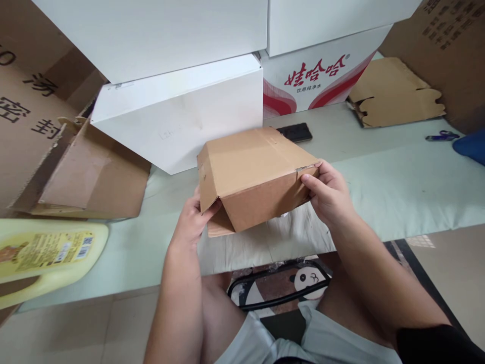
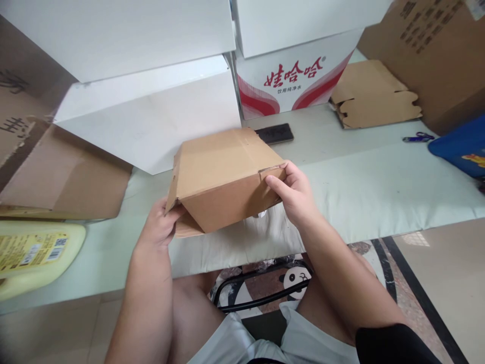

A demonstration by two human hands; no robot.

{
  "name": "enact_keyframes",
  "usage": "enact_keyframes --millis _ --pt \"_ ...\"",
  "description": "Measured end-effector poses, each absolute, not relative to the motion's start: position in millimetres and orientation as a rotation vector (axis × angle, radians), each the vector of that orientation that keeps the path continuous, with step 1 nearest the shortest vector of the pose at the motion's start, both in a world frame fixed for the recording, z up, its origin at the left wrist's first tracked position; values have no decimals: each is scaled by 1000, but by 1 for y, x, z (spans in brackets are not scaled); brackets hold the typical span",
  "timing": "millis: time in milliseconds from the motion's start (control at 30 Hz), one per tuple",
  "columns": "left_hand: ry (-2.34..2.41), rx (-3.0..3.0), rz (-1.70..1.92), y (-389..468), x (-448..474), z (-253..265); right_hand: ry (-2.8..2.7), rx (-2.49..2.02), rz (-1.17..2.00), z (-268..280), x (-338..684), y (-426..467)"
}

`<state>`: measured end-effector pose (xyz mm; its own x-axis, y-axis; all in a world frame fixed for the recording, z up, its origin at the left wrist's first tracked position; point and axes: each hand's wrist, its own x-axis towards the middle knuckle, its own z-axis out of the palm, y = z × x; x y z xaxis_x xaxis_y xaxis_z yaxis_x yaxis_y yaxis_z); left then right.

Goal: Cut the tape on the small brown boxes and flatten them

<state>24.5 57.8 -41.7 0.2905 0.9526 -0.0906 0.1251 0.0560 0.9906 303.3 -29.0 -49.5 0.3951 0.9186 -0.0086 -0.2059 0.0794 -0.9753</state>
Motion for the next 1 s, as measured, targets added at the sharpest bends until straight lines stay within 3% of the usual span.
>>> enact_keyframes --millis 1000 --pt "1069 1272 948 60 26 -45 -712 -1148 1025 -47 302 -29"
